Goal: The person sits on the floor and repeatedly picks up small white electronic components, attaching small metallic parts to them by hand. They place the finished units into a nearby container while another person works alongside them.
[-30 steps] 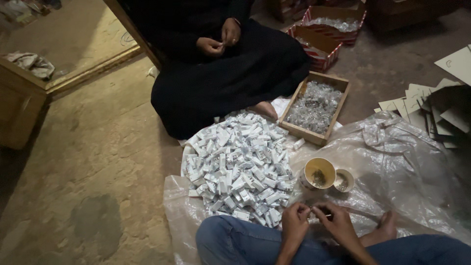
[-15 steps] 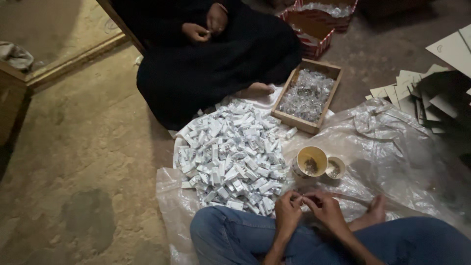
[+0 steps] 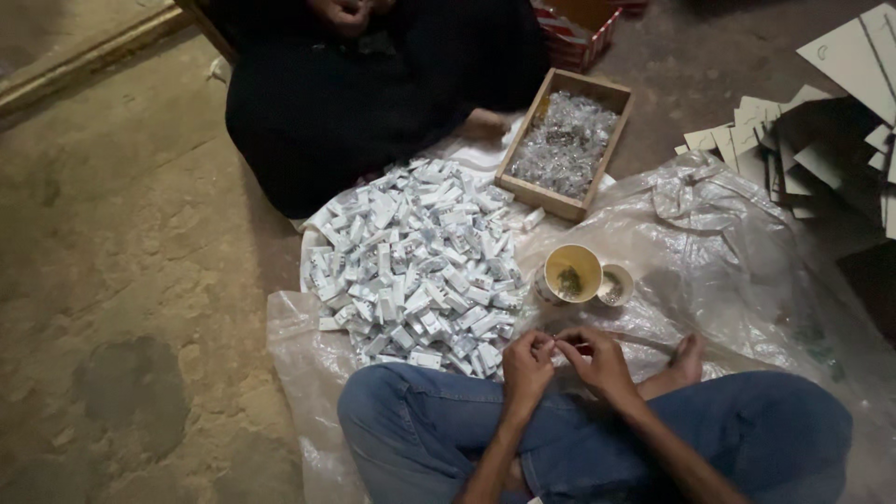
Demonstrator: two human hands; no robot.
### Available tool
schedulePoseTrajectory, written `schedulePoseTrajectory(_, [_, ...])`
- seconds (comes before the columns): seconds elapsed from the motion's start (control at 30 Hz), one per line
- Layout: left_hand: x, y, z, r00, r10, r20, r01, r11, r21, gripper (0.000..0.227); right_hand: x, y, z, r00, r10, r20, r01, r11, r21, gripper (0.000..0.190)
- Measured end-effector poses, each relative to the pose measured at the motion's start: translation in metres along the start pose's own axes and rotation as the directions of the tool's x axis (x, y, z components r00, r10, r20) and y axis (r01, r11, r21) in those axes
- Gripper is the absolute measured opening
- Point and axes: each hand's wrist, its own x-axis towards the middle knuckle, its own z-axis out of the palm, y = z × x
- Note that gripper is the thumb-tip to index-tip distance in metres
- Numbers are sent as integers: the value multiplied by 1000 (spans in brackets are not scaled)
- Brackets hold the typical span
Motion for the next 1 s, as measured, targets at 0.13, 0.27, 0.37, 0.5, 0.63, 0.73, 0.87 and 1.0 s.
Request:
schedulePoseTrajectory(0.13, [-1,3,0,999,-53,14,53,998,-37,9,-1,-4,-3,999,-38,-23,38,999,32,24])
schedulePoseTrajectory(0.27, [-1,10,-4,1000,-25,-15,25,1000,16,8,-2,-6,-1,995,96,20,-96,995,-29,24])
schedulePoseTrajectory(0.37, [-2,13,-5,1000,-13,-5,13,1000,-20,8,-3,0,-1,998,62,14,-60,994,-93,22])
schedulePoseTrajectory(0.5, [-1,4,0,1000,-12,22,12,1000,-16,10,-1,19,-3,994,95,51,-95,995,-6,20])
schedulePoseTrajectory(0.63, [2,-20,1,997,55,52,-54,998,-18,11,1,27,5,997,-65,41,66,998,-23,23])
schedulePoseTrajectory(0.73, [5,-49,7,988,97,122,-93,995,-35,14,-6,27,5,993,-116,30,117,992,-52,20])
schedulePoseTrajectory(0.87, [14,-84,21,986,-122,110,121,992,18,19,-3,14,-1,993,-119,-18,119,993,5,24])
schedulePoseTrajectory(1.0, [12,-107,29,979,-159,129,175,977,-122,16,-7,0,-5,996,88,25,-90,988,127,22])
